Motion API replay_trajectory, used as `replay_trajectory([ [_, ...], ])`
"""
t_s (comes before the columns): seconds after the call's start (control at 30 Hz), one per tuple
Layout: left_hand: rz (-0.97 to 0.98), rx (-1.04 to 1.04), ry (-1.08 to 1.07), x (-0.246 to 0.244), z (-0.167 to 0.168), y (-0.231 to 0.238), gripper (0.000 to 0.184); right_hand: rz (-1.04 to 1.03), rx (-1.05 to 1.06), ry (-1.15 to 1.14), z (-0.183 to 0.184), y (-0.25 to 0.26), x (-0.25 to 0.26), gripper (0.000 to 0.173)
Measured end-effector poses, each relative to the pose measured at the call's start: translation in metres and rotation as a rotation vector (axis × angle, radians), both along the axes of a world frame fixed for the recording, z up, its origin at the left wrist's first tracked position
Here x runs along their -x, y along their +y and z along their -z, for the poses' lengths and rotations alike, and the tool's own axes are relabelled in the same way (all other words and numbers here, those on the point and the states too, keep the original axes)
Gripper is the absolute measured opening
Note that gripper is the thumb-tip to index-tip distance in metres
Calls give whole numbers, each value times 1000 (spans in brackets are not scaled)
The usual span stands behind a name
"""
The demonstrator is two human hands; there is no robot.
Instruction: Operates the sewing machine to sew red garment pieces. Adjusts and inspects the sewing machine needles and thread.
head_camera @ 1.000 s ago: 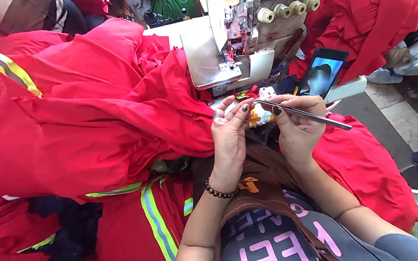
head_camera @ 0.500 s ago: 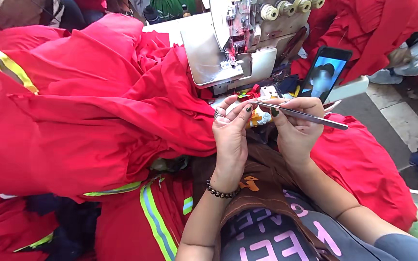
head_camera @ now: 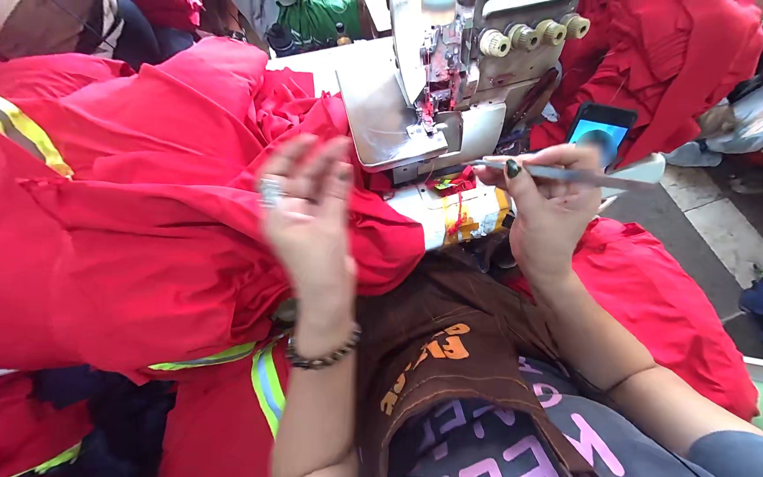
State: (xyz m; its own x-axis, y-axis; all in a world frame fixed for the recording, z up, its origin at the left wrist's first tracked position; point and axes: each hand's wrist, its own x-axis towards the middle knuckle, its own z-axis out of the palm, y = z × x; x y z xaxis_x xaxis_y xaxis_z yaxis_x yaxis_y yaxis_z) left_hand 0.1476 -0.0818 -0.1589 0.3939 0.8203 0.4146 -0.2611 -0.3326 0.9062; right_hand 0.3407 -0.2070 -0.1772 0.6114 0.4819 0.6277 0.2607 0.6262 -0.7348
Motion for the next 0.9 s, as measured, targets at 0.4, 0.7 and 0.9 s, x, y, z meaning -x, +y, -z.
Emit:
replay_trajectory([
  [0.4, -688, -221, 1270, 160, 58, 227, 69, 276, 157, 4, 23, 103, -26, 17],
  [0.7, -742, -275, 1263, 159, 57, 220, 68, 358, 177, -149, 24, 115, -20, 16],
  [0.9, -711, -101, 1247, 150, 44, 215, 67, 380, 234, -169, 17, 121, -17, 14],
])
